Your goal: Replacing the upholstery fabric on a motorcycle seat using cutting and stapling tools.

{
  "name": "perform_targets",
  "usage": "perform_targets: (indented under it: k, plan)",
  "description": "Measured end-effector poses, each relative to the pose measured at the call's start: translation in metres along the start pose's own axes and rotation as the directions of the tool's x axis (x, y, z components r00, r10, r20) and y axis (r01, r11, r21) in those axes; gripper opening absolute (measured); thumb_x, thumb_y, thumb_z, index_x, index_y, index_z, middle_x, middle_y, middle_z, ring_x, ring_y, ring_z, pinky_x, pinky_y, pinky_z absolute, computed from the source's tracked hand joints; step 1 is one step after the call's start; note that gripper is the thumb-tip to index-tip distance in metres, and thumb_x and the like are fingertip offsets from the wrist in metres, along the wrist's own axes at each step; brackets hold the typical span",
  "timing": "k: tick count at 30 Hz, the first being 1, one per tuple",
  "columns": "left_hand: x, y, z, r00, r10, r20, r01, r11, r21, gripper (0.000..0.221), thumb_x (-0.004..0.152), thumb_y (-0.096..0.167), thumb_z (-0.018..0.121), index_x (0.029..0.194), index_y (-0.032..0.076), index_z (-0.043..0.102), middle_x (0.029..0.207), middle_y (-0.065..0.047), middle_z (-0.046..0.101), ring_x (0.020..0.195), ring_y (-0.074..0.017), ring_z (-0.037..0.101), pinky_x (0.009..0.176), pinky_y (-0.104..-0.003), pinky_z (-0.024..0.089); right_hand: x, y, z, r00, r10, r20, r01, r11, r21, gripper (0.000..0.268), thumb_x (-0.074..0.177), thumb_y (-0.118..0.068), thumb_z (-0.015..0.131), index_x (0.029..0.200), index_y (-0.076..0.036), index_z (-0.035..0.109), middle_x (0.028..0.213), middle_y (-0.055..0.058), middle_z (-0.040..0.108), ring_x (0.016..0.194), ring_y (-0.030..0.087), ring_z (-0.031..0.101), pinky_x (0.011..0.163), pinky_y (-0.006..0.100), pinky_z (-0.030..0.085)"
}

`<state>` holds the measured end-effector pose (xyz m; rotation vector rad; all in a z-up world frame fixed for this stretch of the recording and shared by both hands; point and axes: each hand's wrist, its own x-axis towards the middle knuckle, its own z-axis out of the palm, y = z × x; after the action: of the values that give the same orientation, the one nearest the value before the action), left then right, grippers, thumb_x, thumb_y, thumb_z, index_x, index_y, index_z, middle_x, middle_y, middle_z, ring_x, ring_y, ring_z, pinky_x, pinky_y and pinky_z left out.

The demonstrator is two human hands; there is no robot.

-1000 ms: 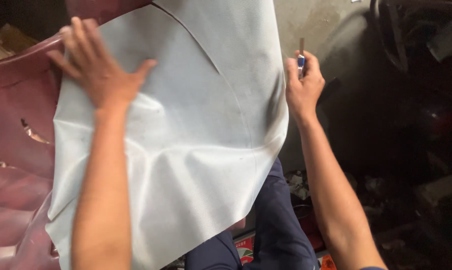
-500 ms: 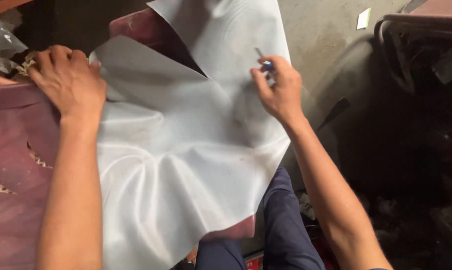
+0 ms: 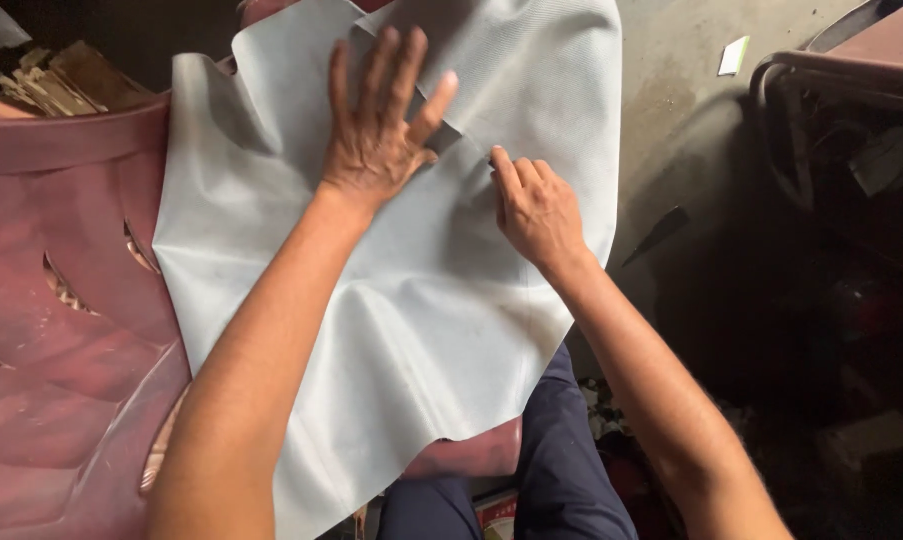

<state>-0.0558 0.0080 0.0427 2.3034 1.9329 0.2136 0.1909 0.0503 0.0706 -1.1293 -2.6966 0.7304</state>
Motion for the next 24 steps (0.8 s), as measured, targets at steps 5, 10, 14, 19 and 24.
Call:
perform_targets:
  k: [5,10,14,19,24]
  plan:
    - [-0.017,0.013,0.01,0.952,0.304,0.031,-0.295,0.889,0.352,0.076,0.098,0.036,0.087,0.162,0.029,0.045,0.177,-0.001,0.017,0.164,-0.0283,0.006,0.135,-0.065,0.008,-0.002,0.008,0.008,0.998,-0.058,-0.003,0.057,0.992,-0.112,0.04,0.1,-0.011,0.065,0.138,-0.002,0.059,0.089,0.007,0.063,0.078,0.022,0.061,0.071,0.036,0.052]
    - [0.012,-0.011,-0.006,0.946,0.046,0.322,-0.033,0.999,-0.043,0.1,0.078,0.055,0.081,0.165,0.031,0.038,0.176,0.005,0.02,0.161,-0.0308,0.006,0.126,-0.066,0.0,0.0,0.009,0.012,0.995,-0.073,0.06,0.082,0.983,-0.166,0.055,0.093,-0.008,0.067,0.146,-0.005,0.056,0.092,0.005,0.063,0.078,0.019,0.06,0.072,0.034,0.052]
    - [0.016,-0.02,0.003,0.914,0.028,0.405,-0.002,0.998,-0.064,0.109,0.071,0.067,0.077,0.166,0.042,0.029,0.177,0.011,0.014,0.161,-0.0267,-0.003,0.126,-0.063,-0.006,0.003,0.005,0.009,0.992,-0.078,0.097,0.095,0.978,-0.186,0.064,0.088,-0.007,0.068,0.15,-0.007,0.054,0.089,0.004,0.06,0.077,0.019,0.059,0.071,0.034,0.052]
    - [0.019,-0.02,0.004,0.882,-0.009,0.471,0.048,0.996,-0.071,0.113,0.067,0.068,0.076,0.165,0.047,0.024,0.175,0.015,0.01,0.16,-0.0247,-0.006,0.127,-0.061,-0.008,0.005,0.004,0.01,0.992,-0.076,0.104,0.094,0.978,-0.188,0.067,0.086,-0.008,0.069,0.151,-0.01,0.053,0.09,0.004,0.061,0.077,0.019,0.06,0.07,0.034,0.053]
    - [0.019,-0.023,0.006,0.875,-0.009,0.484,0.048,0.996,-0.069,0.114,0.066,0.07,0.076,0.164,0.048,0.022,0.175,0.015,0.009,0.16,-0.0226,-0.008,0.125,-0.06,-0.012,0.013,-0.003,0.012,0.978,-0.016,0.21,0.061,0.976,-0.209,0.069,0.085,-0.01,0.068,0.152,-0.007,0.051,0.085,0.006,0.062,0.07,0.019,0.063,0.062,0.035,0.054]
